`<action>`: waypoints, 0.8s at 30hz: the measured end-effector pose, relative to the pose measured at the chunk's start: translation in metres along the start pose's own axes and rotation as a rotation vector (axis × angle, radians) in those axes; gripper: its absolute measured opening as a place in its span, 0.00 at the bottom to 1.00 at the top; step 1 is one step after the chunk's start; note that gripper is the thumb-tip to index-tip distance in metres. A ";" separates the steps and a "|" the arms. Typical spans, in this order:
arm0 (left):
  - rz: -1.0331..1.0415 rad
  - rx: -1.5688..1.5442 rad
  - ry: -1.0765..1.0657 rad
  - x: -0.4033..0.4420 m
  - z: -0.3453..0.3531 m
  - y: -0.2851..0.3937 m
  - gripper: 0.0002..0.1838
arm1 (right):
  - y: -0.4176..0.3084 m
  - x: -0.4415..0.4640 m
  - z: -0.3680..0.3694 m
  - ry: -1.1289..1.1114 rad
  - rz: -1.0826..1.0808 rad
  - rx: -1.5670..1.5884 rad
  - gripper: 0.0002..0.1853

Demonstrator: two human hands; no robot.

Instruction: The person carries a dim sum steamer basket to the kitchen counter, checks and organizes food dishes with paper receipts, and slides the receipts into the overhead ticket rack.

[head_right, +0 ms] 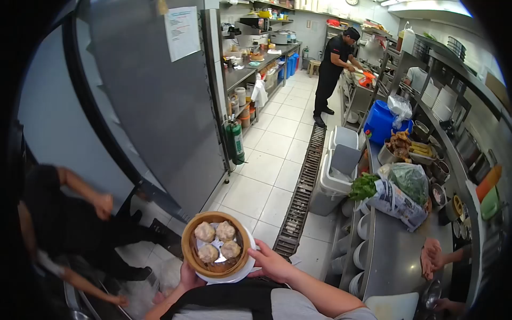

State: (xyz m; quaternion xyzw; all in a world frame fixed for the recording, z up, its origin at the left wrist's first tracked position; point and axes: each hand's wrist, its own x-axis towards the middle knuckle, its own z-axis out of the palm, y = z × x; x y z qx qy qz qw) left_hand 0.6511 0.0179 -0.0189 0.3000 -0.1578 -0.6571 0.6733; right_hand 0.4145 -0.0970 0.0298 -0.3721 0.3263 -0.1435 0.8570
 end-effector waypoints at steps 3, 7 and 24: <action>-0.062 0.023 -0.070 0.105 0.024 0.015 0.36 | -0.051 0.023 -0.044 0.098 -0.094 0.063 0.32; -0.150 -0.037 -0.083 0.229 0.058 0.018 0.34 | -0.107 0.045 -0.125 0.208 -0.375 0.196 0.33; 0.042 -0.152 0.156 0.653 0.097 0.035 0.31 | -0.478 0.419 -0.429 0.278 -0.200 -0.525 0.25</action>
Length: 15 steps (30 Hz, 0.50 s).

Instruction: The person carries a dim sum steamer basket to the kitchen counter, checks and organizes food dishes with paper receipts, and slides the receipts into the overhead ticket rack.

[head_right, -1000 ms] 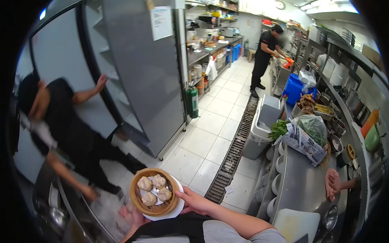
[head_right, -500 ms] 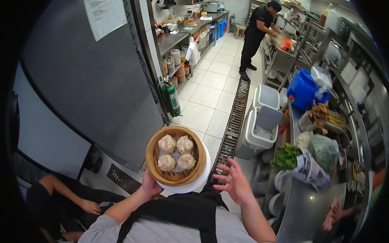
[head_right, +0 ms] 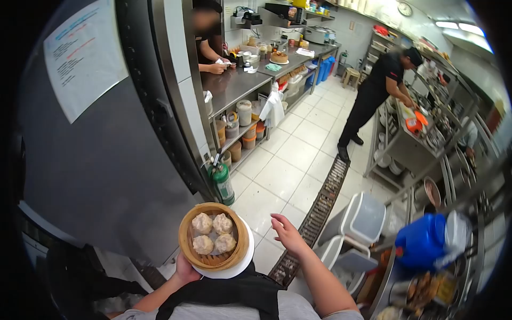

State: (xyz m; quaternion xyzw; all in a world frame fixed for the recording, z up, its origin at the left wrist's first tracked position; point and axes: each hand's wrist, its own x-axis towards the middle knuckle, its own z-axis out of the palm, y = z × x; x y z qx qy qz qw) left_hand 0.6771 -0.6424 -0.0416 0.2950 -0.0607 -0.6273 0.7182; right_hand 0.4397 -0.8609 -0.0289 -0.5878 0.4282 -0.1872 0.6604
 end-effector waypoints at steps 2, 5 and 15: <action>0.001 -0.019 -0.018 0.056 0.010 0.013 0.31 | 0.062 0.083 -0.062 0.146 -0.044 -0.359 0.25; 0.073 0.073 0.005 0.154 0.016 0.031 0.32 | 0.139 0.097 -0.151 0.395 0.083 -0.812 0.33; -0.047 -0.025 -0.200 0.463 0.126 0.093 0.34 | 0.268 0.034 -0.300 0.388 0.927 -0.442 0.31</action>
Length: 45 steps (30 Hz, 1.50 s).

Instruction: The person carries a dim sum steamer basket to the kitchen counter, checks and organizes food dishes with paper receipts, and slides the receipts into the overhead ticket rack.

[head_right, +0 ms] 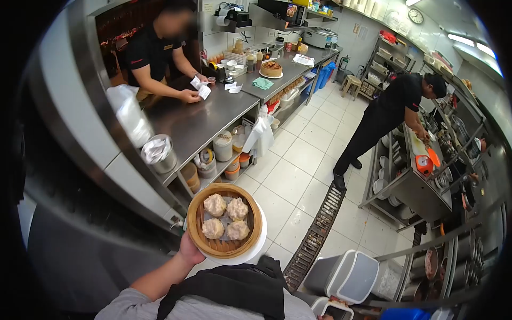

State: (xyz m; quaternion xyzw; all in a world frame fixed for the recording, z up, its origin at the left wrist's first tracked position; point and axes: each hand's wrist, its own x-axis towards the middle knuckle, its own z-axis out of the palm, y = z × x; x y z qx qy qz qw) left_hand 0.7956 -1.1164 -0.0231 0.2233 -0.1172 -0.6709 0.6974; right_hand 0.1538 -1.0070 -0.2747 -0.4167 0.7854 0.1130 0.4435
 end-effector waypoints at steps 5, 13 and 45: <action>0.020 -0.040 0.045 0.119 0.001 0.010 0.32 | -0.171 0.114 -0.026 -0.034 -0.272 -0.087 0.29; 0.243 0.043 0.229 0.255 -0.005 0.035 0.37 | -0.743 0.055 -0.188 -0.211 -0.956 0.056 0.24; 0.518 1.047 1.389 0.660 -0.116 0.192 0.27 | -1.365 0.164 -0.166 -0.677 -1.449 -0.586 0.26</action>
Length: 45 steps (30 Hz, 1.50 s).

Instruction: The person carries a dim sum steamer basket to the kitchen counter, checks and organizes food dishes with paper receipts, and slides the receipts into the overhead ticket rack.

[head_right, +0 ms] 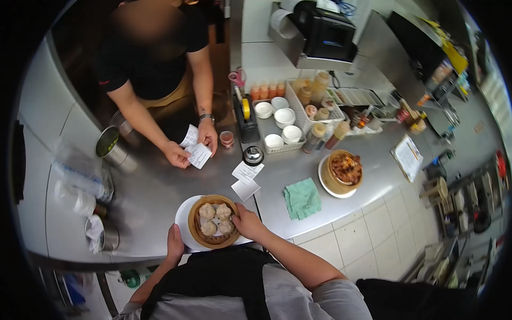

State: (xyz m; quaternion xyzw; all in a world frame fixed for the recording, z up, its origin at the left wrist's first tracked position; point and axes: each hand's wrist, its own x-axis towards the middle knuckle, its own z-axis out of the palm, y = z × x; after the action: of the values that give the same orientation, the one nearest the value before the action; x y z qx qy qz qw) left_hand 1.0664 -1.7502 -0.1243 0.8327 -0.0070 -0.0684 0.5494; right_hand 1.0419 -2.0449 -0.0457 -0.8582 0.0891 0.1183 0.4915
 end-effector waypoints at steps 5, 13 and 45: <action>-0.062 0.195 0.191 -0.026 0.027 -0.007 0.29 | -0.013 0.042 -0.003 -0.180 -0.271 -0.135 0.27; -0.130 -0.253 0.318 -0.055 0.036 -0.012 0.32 | -0.027 0.096 -0.157 0.186 -0.486 -0.087 0.19; -0.145 -0.121 0.157 -0.020 0.018 0.017 0.25 | 0.014 0.053 -0.091 -0.113 -0.236 -0.109 0.24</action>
State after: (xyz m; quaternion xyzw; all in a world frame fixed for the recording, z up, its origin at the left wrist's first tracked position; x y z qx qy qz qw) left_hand 1.0455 -1.7714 -0.1136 0.7991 0.1003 -0.0427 0.5913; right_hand 1.0998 -2.1327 -0.0283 -0.8801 -0.0469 0.1126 0.4589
